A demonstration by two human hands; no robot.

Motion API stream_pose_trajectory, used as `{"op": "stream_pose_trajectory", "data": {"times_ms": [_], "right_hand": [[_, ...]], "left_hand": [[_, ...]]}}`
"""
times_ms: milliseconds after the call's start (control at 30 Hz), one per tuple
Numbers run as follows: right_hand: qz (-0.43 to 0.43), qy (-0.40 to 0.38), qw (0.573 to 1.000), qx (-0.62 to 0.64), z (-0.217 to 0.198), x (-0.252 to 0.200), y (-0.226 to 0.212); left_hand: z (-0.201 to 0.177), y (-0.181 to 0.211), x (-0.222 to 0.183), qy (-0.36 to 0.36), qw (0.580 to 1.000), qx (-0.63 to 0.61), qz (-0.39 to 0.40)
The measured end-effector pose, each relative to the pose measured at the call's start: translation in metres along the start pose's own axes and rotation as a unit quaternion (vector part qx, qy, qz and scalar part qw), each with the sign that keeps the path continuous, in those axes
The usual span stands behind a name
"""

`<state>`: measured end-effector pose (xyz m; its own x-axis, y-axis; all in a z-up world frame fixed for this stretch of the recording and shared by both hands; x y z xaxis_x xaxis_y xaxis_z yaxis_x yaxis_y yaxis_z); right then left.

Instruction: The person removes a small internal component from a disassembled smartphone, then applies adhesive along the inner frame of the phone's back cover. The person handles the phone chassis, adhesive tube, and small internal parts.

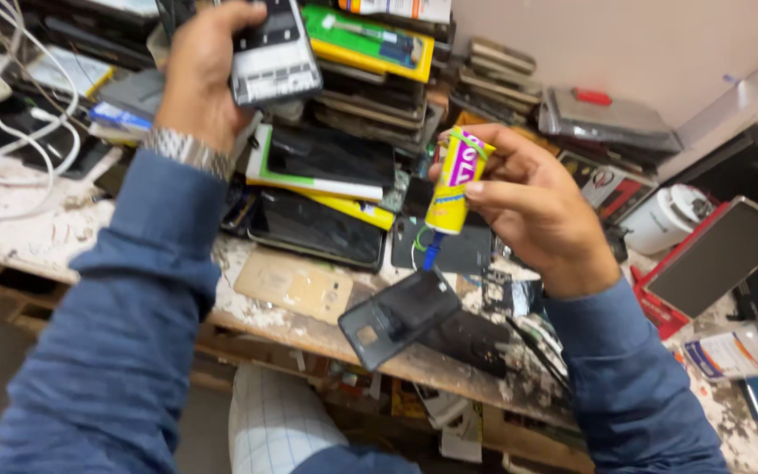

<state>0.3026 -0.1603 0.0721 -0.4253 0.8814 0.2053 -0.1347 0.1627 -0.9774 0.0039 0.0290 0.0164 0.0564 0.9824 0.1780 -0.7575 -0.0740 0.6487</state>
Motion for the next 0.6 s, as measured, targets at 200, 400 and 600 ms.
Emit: {"op": "stream_pose_trajectory", "data": {"times_ms": [200,400,600], "right_hand": [[0.005,0.060,0.997,-0.038,-0.002,-0.075,-0.008],[0.040,0.081,0.996,-0.002,-0.004,-0.132,0.008],[0.037,0.092,0.995,0.018,-0.002,-0.169,0.025]], "left_hand": [[0.009,0.002,-0.020,-0.035,0.990,0.118,0.072],[0.006,0.012,-0.034,-0.038,0.922,0.386,-0.019],[-0.008,0.024,-0.033,-0.024,0.859,0.502,-0.095]]}}
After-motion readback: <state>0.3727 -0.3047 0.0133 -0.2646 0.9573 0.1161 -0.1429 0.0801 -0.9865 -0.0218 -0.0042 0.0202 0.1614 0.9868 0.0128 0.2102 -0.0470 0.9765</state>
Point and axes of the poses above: each hand's wrist, its own x-axis towards the middle knuckle, its own z-axis out of the palm, y = z × x, the point moved 5 cm from there along x, towards the middle knuckle
